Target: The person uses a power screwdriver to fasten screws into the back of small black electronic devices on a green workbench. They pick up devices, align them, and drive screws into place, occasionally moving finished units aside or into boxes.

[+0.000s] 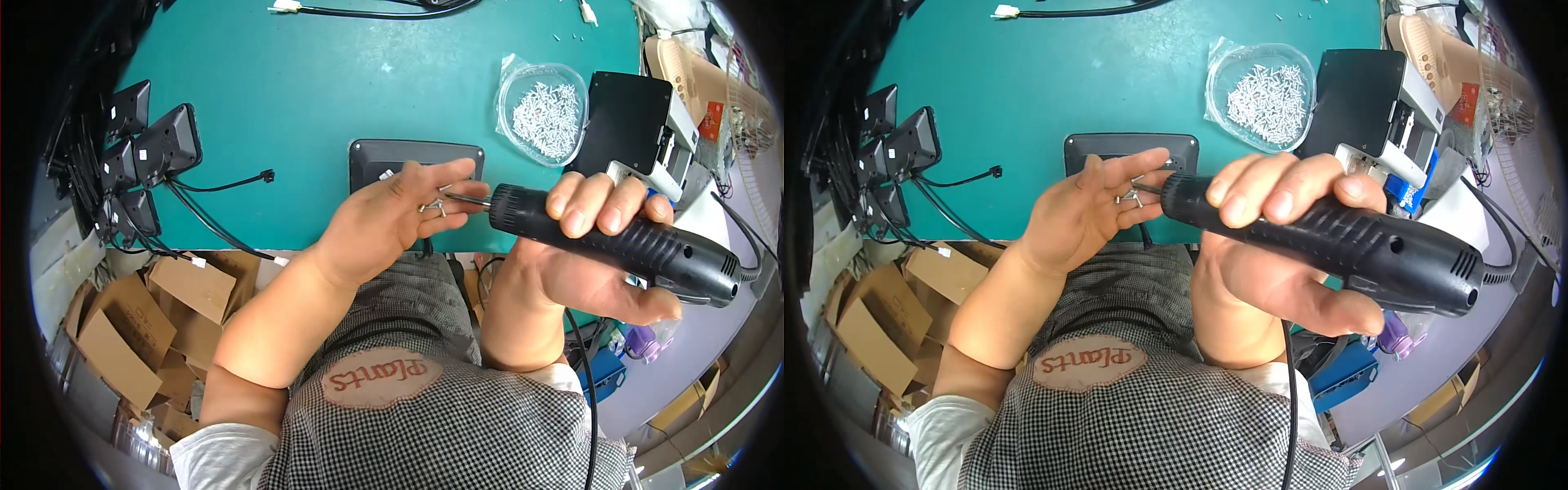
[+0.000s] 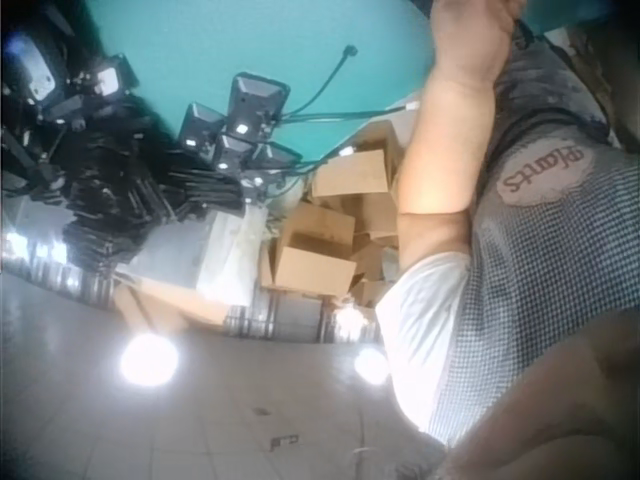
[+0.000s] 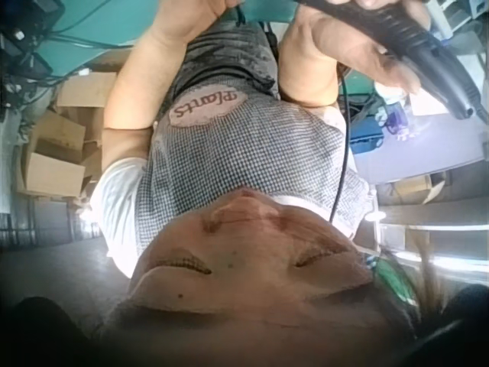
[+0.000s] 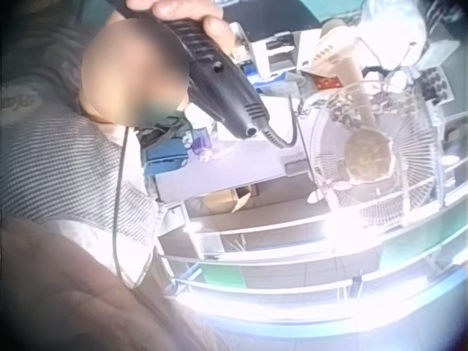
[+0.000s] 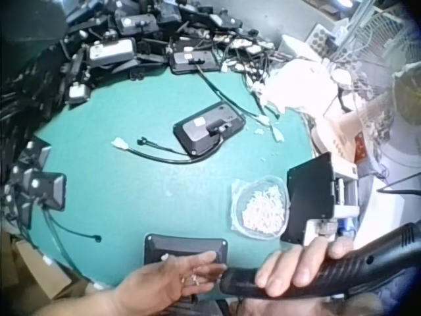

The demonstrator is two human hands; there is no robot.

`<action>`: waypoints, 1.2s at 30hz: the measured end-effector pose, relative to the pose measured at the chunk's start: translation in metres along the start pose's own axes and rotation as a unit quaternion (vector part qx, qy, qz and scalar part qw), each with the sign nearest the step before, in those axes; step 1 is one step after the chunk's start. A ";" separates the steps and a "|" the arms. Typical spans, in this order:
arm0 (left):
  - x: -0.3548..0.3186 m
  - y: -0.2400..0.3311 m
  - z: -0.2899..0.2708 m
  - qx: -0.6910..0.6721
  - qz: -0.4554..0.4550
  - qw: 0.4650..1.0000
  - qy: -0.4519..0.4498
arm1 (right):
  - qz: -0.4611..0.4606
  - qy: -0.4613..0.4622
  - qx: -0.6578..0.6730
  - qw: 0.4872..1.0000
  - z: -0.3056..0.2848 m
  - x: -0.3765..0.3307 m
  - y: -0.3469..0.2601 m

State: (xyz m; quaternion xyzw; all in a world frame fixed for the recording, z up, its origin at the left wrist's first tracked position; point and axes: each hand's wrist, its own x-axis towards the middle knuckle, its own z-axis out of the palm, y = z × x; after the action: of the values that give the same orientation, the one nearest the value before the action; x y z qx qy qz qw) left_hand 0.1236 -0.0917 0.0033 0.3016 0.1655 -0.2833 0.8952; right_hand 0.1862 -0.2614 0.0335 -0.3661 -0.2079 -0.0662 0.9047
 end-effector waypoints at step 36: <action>0.001 -0.003 -0.001 0.022 -0.054 0.997 0.047 | 0.003 0.063 -0.003 0.998 -0.002 0.002 -0.028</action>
State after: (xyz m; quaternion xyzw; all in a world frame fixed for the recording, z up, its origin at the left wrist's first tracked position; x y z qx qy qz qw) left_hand 0.1224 -0.0935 0.0004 0.3247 0.2174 -0.3200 0.8630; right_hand 0.1807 -0.2825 0.0505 -0.3646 -0.1493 -0.0876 0.9149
